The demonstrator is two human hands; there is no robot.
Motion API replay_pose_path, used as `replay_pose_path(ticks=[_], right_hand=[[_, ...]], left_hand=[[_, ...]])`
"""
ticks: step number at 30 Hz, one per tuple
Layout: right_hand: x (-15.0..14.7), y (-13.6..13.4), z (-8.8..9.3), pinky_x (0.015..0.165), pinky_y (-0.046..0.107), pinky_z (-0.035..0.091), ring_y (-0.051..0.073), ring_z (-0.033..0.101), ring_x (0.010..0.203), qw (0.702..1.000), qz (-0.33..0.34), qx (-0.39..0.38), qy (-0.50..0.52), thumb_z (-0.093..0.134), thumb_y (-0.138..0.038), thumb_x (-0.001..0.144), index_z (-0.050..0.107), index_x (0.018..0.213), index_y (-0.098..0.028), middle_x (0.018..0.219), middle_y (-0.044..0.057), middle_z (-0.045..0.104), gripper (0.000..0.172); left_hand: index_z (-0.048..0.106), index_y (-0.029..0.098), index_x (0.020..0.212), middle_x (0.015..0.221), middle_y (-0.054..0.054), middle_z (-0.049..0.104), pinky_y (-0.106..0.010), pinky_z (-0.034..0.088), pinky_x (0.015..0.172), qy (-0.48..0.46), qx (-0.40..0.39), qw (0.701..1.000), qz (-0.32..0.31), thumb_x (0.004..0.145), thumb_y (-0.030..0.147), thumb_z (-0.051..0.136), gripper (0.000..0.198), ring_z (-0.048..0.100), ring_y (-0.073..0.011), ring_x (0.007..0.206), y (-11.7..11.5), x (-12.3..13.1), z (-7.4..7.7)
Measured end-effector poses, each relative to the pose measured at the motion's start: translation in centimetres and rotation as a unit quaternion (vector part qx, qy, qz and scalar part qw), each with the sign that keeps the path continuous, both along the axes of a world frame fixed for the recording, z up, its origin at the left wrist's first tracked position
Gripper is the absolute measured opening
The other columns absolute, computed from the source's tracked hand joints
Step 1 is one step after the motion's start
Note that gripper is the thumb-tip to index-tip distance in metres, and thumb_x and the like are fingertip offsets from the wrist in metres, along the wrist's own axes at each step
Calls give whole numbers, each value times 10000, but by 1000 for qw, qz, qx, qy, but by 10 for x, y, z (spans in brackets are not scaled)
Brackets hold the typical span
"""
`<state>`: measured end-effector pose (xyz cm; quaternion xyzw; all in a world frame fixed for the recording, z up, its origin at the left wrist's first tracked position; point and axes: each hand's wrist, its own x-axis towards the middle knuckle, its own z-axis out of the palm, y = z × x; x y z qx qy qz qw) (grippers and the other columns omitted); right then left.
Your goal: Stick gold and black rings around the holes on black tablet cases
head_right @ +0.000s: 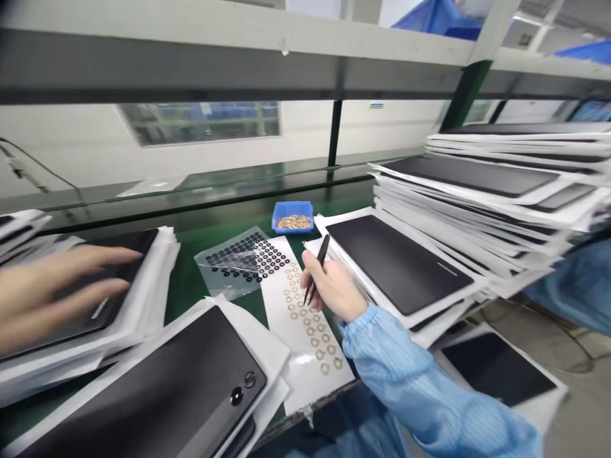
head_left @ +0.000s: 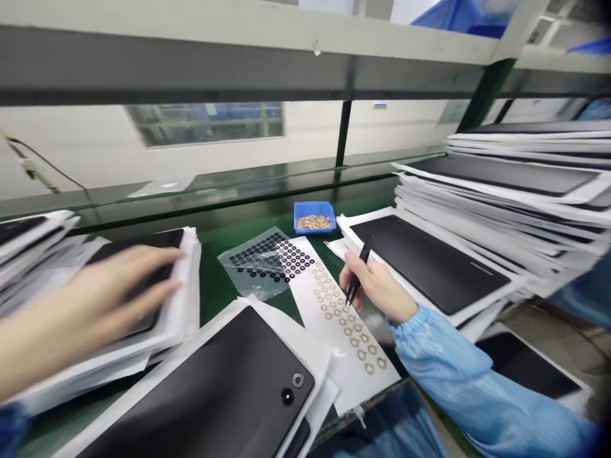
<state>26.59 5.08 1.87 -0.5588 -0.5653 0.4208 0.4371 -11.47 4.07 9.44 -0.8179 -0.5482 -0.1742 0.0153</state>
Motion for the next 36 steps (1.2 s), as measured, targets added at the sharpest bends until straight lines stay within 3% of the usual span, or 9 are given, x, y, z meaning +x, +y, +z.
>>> replay_pose_path(ticks=[3, 5, 7, 11, 20, 24, 29, 32, 36], right_hand=[[5, -16, -23, 457, 233, 536, 170, 662, 467, 1000, 8, -12, 13, 555, -655, 745, 564, 674, -152, 506, 40, 648, 508], [4, -20, -37, 549, 277, 579, 202, 702, 579, 1000, 0, -2, 19, 614, -620, 722, 551, 749, -163, 612, 58, 690, 462], [2, -21, -48, 589, 308, 592, 215, 710, 621, 1000, -19, 11, 19, 613, -613, 728, 526, 780, -175, 659, 61, 695, 450], [-1, -21, -59, 576, 332, 586, 223, 702, 585, 998, -61, 34, 4, 559, -604, 785, 471, 770, -201, 643, 61, 683, 413], [-3, -19, -58, 536, 320, 536, 213, 666, 523, 997, -68, 43, -12, 587, -583, 779, 482, 717, -207, 589, 52, 664, 395], [-7, -32, -45, 548, 286, 542, 179, 662, 549, 997, -24, 20, 65, 619, -550, 775, 492, 733, -193, 609, 17, 649, 382], [-33, -51, -38, 485, 240, 532, 131, 628, 478, 975, 121, -99, 157, 631, -559, 754, 510, 767, -163, 561, -13, 620, 414], [-49, -54, -46, 414, 217, 503, 120, 600, 408, 961, 143, -161, 176, 598, -610, 741, 454, 781, -178, 494, -39, 594, 457], [-56, -52, -53, 395, 208, 493, 114, 592, 388, 965, 135, -160, 160, 572, -613, 758, 427, 777, -185, 483, -41, 596, 452]], left_hand=[[545, 248, 1198, 1222, -45, 567, -329, 464, 937, 29, -94, 965, -243, 932, 415, 410, 342, 560, -214, 1083, -7, 99, -40], [535, 205, 1207, 1248, -76, 547, -371, 432, 982, 42, -121, 935, -330, 942, 314, 426, 307, 481, -231, 1176, -6, 142, -66], [497, 173, 1257, 1300, -99, 514, -421, 412, 1004, 40, -135, 921, -362, 946, 283, 427, 337, 408, -266, 1241, -3, 160, -86], [438, 193, 1337, 1393, -73, 445, -481, 372, 1037, 39, -154, 920, -358, 973, 306, 368, 388, 320, -304, 1310, 0, 156, -105], [471, 192, 1318, 1389, -66, 454, -506, 370, 1028, 54, -149, 922, -352, 980, 295, 339, 377, 348, -325, 1287, -3, 156, -105], [488, 185, 1302, 1355, -71, 483, -495, 362, 1036, 42, -136, 920, -365, 979, 293, 348, 368, 365, -315, 1269, 0, 158, -109], [508, 109, 1246, 1330, -119, 492, -430, 360, 1063, -25, -129, 926, -353, 963, 164, 320, 344, 337, -268, 1299, -1, 153, -112], [496, 129, 1211, 1298, -121, 495, -379, 389, 1051, -87, -131, 940, -304, 950, 113, 307, 323, 374, -218, 1276, -16, 137, -109], [482, 184, 1177, 1274, -81, 480, -279, 400, 1037, -106, -136, 944, -281, 939, 98, 359, 282, 371, -167, 1269, -46, 110, -105]])
